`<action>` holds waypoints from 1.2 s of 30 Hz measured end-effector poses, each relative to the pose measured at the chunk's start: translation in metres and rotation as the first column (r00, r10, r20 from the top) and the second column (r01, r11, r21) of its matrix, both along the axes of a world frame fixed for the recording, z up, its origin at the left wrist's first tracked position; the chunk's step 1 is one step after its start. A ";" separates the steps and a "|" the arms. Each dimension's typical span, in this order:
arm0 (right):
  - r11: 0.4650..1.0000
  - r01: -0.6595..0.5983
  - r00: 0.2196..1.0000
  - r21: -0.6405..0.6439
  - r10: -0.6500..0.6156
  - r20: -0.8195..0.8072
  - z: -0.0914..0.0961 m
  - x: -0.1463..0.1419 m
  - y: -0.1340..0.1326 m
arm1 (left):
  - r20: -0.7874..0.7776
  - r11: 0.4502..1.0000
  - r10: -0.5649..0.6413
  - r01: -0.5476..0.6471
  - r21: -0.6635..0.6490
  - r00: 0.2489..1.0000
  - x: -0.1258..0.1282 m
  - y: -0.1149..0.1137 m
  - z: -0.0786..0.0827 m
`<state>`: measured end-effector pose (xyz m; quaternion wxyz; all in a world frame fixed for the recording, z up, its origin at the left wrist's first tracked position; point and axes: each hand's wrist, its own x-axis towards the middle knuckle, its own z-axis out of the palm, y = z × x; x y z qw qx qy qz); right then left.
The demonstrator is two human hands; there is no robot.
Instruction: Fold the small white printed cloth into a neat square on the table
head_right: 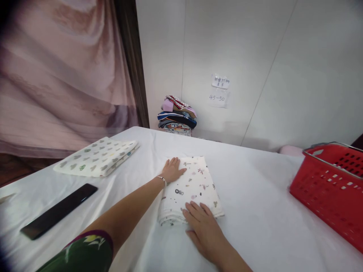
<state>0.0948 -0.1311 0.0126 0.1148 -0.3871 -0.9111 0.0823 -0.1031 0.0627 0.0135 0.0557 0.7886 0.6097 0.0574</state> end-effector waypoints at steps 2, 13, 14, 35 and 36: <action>1.000 -0.009 1.000 0.026 0.010 -0.010 0.000 0.000 0.000 | 0.001 1.000 0.005 -0.005 0.009 1.000 0.002 -0.002 0.003; 0.967 0.191 0.982 0.169 -0.187 -0.037 -0.006 0.010 0.005 | 0.041 0.979 -0.197 0.199 -0.042 0.980 0.042 0.016 0.004; 0.971 0.188 0.982 0.150 -0.188 -0.014 -0.007 0.010 0.006 | 0.046 0.979 -0.196 0.198 -0.046 0.980 0.042 0.018 0.003; 0.698 0.576 0.585 -0.424 -0.715 -0.383 -0.015 0.040 0.027 | 0.411 0.914 0.406 -0.368 -0.172 0.816 -0.027 -0.026 0.011; 0.695 0.570 0.585 -0.437 -0.717 -0.379 -0.015 0.040 0.026 | 0.425 0.913 0.407 -0.361 -0.188 0.809 -0.024 -0.025 0.012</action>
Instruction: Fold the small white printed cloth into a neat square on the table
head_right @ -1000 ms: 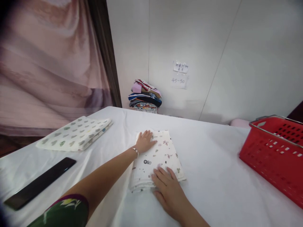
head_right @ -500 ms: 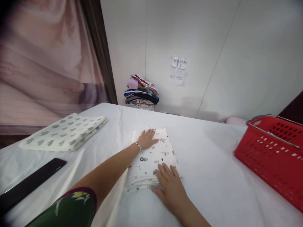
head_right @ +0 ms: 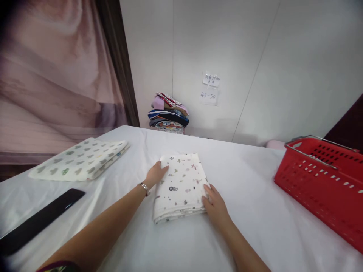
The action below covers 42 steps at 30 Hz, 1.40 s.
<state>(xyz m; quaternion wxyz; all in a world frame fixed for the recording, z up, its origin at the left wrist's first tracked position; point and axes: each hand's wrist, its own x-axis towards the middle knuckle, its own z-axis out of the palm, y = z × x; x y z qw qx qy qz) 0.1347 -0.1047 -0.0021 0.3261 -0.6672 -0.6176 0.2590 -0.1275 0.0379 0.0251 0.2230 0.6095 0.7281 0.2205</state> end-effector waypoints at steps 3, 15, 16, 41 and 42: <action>1.000 -0.027 1.000 -0.007 0.027 -0.007 0.007 -0.002 -0.006 | 0.053 0.996 -0.045 0.040 0.079 0.998 0.011 0.007 0.004; 0.988 -0.138 0.960 -0.071 0.151 0.236 0.035 0.004 -0.024 | -0.207 0.942 -0.239 0.278 0.186 0.949 0.015 -0.018 0.007; 0.988 -0.151 0.949 -0.037 0.155 0.273 0.036 0.003 -0.024 | -0.246 0.921 -0.288 0.338 0.193 0.926 0.014 -0.029 0.007; 0.984 -0.146 0.690 -0.104 0.177 0.702 0.037 -0.045 0.097 | -0.435 0.743 -0.511 0.635 0.210 0.742 0.019 -0.106 -0.008; 0.982 -0.167 0.687 -0.084 0.177 0.705 0.038 -0.048 0.105 | -0.425 0.748 -0.517 0.633 0.200 0.744 0.019 -0.106 -0.007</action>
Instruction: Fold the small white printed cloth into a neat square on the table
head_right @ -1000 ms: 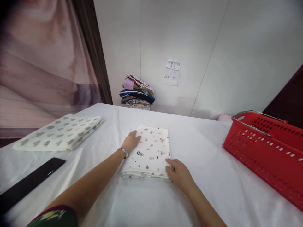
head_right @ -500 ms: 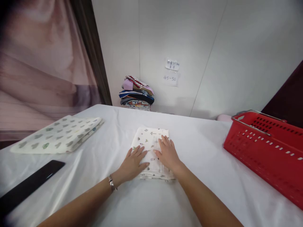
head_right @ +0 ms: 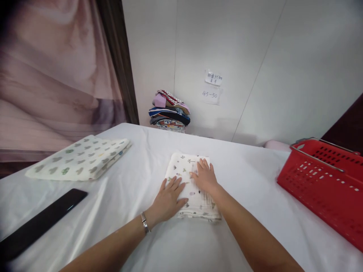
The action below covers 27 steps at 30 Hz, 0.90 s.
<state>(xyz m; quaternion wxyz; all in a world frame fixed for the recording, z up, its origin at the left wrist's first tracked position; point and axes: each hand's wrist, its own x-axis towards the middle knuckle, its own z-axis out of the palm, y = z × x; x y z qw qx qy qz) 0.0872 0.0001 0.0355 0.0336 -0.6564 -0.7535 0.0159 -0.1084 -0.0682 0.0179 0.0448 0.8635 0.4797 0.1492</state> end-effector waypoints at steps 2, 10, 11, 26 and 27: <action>1.000 0.011 1.000 -0.010 -0.011 -0.011 -0.003 0.000 0.014 | 0.003 0.999 0.006 -0.006 -0.037 1.000 0.000 -0.001 0.001; 0.992 0.093 0.996 -0.086 -0.093 -0.001 -0.024 0.017 0.033 | 0.016 0.991 0.013 -0.011 -0.133 1.000 0.001 -0.002 0.001; 0.992 0.092 0.996 -0.087 -0.092 0.009 -0.022 0.014 0.034 | 0.019 0.991 0.014 -0.011 -0.131 1.000 0.002 -0.001 0.000; 0.970 -0.230 0.973 -0.083 0.226 -0.052 -0.022 -0.079 0.089 | 0.009 0.987 0.047 -0.045 -0.153 0.999 0.008 -0.003 -0.004; 0.968 -0.236 0.971 -0.082 0.232 -0.056 -0.023 -0.078 0.089 | 0.009 0.987 0.046 -0.044 -0.154 0.999 0.008 -0.003 -0.004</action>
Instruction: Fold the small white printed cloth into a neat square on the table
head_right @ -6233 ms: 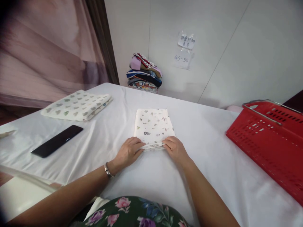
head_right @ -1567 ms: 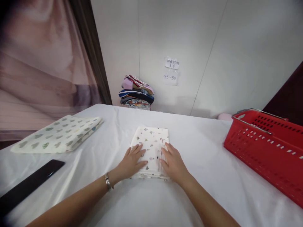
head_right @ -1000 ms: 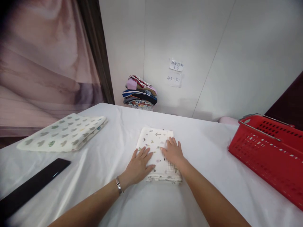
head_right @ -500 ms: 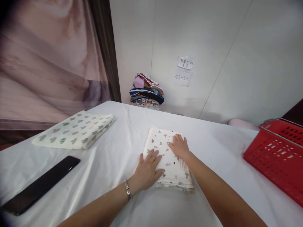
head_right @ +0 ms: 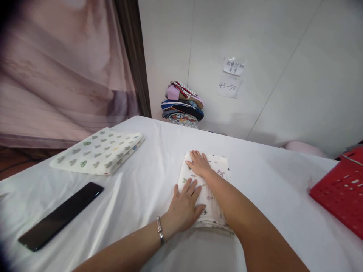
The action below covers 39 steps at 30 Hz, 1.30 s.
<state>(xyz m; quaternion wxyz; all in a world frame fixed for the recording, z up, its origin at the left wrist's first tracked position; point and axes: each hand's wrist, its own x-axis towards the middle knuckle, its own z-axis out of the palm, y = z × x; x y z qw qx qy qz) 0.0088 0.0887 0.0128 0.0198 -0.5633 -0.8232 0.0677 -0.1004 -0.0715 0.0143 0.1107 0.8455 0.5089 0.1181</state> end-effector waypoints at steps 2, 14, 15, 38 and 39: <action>1.000 -0.002 1.000 -0.003 0.002 -0.004 0.000 0.002 -0.002 | 0.000 1.000 -0.001 0.001 -0.005 1.000 0.000 0.000 0.001; 0.985 0.174 0.984 0.001 -0.174 0.040 0.007 0.101 -0.051 | 0.005 0.999 -0.037 0.037 -0.011 0.999 -0.003 0.003 0.003; 0.981 0.196 0.980 -0.012 -0.196 0.019 0.007 0.109 -0.057 | 0.007 0.999 -0.039 0.039 -0.015 0.999 -0.003 0.003 0.004; 0.843 0.479 0.582 -0.245 -0.514 -0.630 0.006 0.094 -0.211 | 0.464 0.975 0.218 -0.208 -0.074 0.858 -0.038 0.059 -0.001; 0.855 0.470 0.599 -0.220 -0.491 -0.633 0.005 0.092 -0.212 | 0.465 0.974 0.227 -0.211 -0.088 0.856 -0.040 0.062 -0.002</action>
